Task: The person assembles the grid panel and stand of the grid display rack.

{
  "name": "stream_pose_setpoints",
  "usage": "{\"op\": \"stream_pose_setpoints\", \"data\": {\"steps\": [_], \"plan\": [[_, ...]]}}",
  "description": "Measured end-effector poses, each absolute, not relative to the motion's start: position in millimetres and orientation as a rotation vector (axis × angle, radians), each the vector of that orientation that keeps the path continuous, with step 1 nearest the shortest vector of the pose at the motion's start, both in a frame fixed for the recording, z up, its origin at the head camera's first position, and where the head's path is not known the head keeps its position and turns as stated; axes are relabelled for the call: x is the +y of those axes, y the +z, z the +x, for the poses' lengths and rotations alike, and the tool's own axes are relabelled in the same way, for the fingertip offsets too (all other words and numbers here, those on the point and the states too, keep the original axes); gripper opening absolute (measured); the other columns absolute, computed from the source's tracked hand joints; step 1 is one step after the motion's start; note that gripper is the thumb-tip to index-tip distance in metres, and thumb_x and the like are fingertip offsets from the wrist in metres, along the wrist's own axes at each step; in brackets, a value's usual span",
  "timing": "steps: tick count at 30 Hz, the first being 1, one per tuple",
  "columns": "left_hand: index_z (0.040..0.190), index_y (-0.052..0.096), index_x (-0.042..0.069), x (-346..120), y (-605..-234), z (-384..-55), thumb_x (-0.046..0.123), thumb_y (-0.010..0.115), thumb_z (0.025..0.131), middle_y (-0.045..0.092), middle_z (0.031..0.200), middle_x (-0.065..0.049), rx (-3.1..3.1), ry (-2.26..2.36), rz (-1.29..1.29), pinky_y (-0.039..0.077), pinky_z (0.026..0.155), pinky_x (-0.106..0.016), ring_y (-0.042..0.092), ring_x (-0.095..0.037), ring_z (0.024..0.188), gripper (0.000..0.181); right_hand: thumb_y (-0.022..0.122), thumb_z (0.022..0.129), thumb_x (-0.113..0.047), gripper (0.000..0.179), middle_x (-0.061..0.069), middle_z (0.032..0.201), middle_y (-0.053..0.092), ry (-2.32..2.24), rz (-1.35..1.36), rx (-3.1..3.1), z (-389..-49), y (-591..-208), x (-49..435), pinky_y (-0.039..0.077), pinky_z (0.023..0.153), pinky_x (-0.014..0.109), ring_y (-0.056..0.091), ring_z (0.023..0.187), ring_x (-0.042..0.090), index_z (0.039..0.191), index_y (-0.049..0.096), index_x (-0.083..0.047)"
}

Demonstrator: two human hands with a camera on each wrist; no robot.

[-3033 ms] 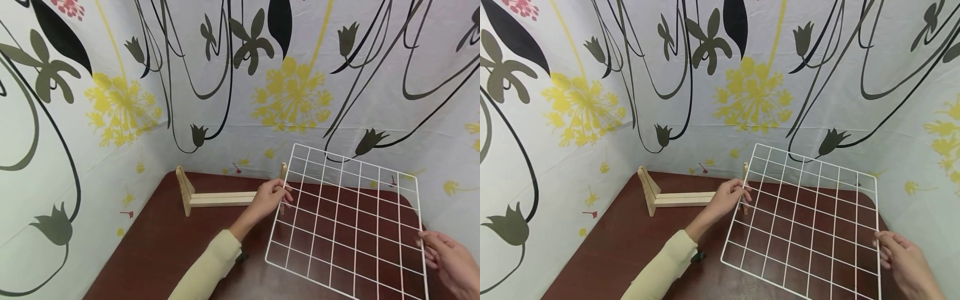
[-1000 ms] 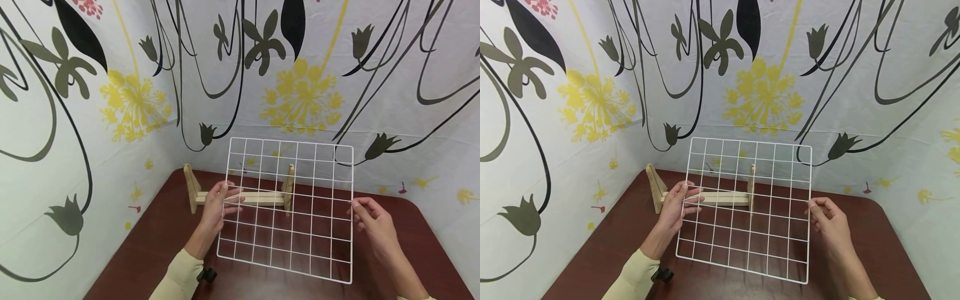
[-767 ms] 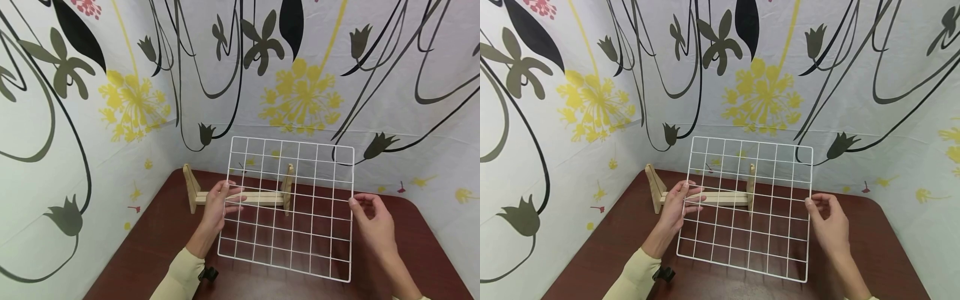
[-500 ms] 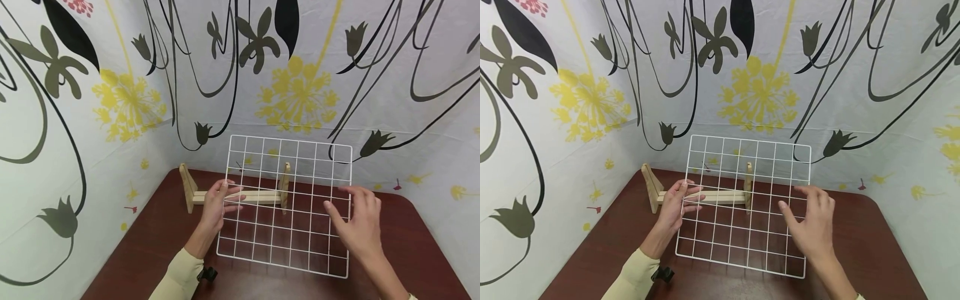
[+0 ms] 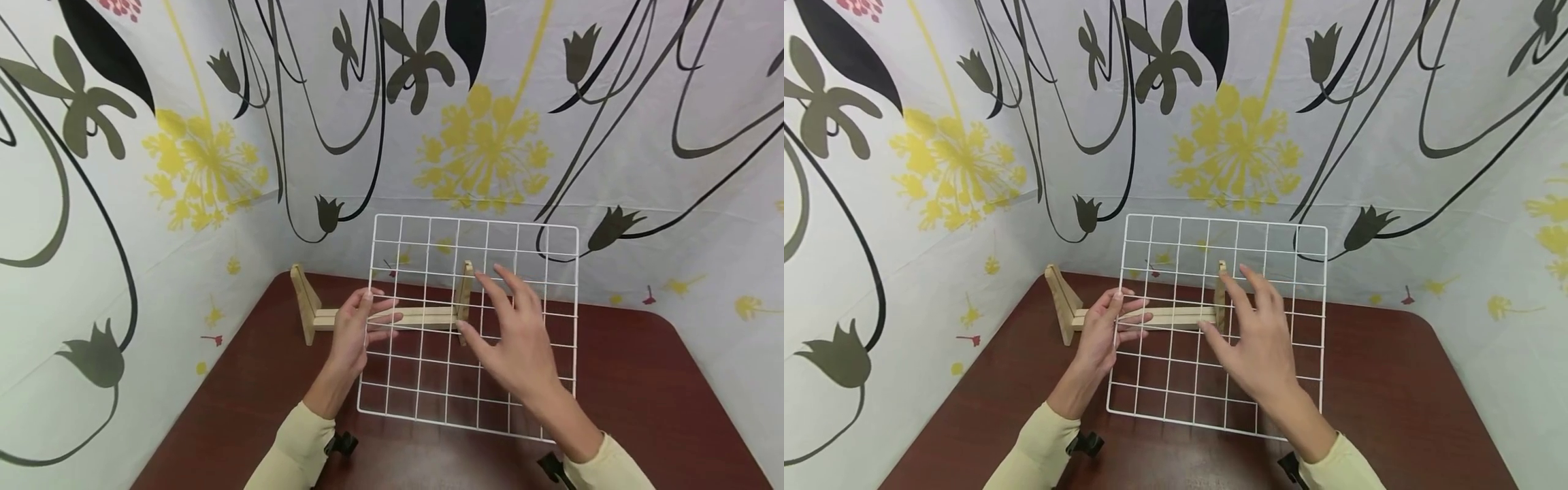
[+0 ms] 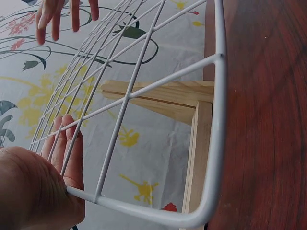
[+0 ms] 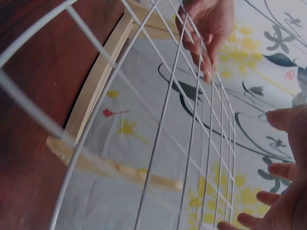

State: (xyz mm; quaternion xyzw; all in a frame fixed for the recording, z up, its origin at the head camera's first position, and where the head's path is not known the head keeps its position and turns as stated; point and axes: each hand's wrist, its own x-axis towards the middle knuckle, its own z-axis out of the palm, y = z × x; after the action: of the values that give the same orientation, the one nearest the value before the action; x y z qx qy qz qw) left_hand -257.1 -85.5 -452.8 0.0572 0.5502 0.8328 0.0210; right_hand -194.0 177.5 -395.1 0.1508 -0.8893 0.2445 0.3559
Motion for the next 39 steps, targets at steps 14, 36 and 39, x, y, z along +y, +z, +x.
{"op": "stream_pose_setpoints", "data": {"steps": [14, 36, 39], "plan": [[0.118, 0.053, 0.005, -79.7, -451.4, -258.0, 0.034, 0.045, 0.102, 0.069, 0.114, -0.022, 1.687, 2.596, 0.190, 0.056, 0.075, -0.060, 0.064, -0.051, 0.101, 0.034, 0.077, 0.072, -0.051, 0.084, 0.009, 0.153, 0.037, 0.407, 0.210, -2.354, -219.6, -408.6, 143.0, 0.046, 0.093, 0.063, 0.037, 0.136, 0.041, 0.145, 0.040, -0.033], [0.121, 0.052, 0.001, -72.6, -452.2, -253.4, 0.036, 0.048, 0.101, 0.068, 0.116, -0.024, 1.578, 2.661, 0.231, 0.057, 0.073, -0.058, 0.071, -0.040, 0.091, 0.040, 0.072, 0.077, -0.009, 0.051, 0.008, 0.132, 0.055, 0.535, 0.181, -2.159, -246.8, -422.8, 135.2, 0.046, 0.100, 0.048, 0.035, 0.135, 0.036, 0.125, 0.062, -0.024], [0.121, 0.052, 0.001, -72.1, -453.1, -253.8, 0.035, 0.048, 0.101, 0.067, 0.117, -0.024, 1.555, 2.680, 0.241, 0.057, 0.073, -0.058, 0.071, -0.039, 0.093, 0.040, 0.074, 0.072, -0.002, 0.054, 0.011, 0.126, 0.058, 0.581, 0.230, -2.094, -250.1, -421.8, 135.7, 0.038, 0.108, 0.047, 0.037, 0.132, 0.038, 0.121, 0.064, -0.021]]}}
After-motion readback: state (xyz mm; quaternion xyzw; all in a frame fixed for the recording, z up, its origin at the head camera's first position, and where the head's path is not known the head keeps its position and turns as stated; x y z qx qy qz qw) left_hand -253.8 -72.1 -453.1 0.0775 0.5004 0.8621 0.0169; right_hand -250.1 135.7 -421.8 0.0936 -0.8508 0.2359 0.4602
